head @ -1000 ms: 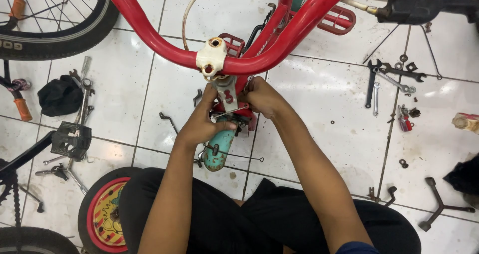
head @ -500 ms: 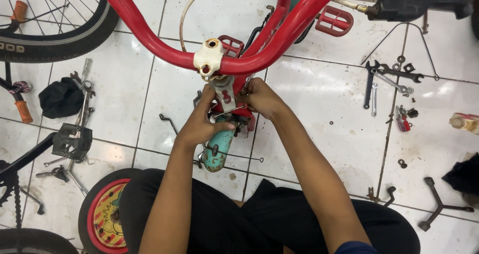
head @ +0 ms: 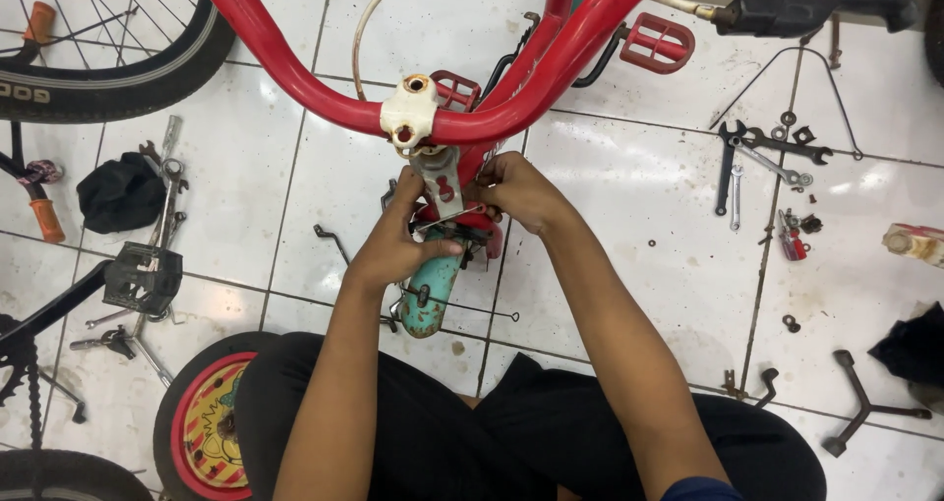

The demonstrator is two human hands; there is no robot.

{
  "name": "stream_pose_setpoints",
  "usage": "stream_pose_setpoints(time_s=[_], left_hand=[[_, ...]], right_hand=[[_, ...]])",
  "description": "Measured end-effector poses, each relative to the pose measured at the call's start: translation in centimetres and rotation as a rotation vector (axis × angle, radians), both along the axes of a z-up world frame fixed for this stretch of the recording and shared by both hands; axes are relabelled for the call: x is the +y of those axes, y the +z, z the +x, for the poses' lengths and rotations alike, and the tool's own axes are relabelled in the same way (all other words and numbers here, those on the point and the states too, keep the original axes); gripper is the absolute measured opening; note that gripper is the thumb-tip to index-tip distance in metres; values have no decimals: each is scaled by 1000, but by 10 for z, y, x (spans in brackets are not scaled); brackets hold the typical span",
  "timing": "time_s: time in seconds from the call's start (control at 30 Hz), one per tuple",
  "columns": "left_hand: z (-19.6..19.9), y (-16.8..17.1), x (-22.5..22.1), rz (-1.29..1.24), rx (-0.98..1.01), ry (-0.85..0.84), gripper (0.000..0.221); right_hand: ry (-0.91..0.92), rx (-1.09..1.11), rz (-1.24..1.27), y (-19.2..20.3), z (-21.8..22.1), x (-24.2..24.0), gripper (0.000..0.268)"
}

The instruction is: Installing and securing the front wheel and fender onto a small bicycle frame using a wrench.

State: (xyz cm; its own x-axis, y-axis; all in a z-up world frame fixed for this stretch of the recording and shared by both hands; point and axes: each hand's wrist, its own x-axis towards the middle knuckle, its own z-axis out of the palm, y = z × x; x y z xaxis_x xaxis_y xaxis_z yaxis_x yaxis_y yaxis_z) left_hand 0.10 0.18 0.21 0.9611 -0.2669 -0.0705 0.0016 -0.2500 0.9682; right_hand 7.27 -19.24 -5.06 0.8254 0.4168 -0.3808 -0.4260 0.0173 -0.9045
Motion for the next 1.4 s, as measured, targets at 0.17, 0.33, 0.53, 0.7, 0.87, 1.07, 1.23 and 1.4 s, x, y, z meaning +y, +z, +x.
stream_pose_setpoints(time_s=[0.17, 0.33, 0.53, 0.7, 0.87, 1.07, 1.23, 1.4], left_hand=[[0, -2, 1, 0, 22, 15, 99], [0, 1, -1, 10, 30, 29, 102], [-1, 3, -4, 5, 39, 6, 102], [0, 3, -2, 5, 24, 8, 101], [1, 0, -2, -24, 21, 7, 102], [0, 1, -2, -19, 16, 5, 103], [-1, 2, -4, -2, 19, 5, 104], [-2, 3, -5, 0, 32, 14, 100]], right_hand=[[-44, -14, 9, 2, -4, 4, 19], [-101, -15, -31, -10, -4, 12, 13], [-94, -49, -167, -14, -2, 8, 8], [-19, 74, 121, -14, -2, -2, 14], [20, 61, 197, -34, 3, -6, 21], [5, 3, 148, -25, 0, -1, 12], [-40, 36, 130, -29, 0, 6, 13], [-66, 20, 31, -22, -2, 5, 5]])
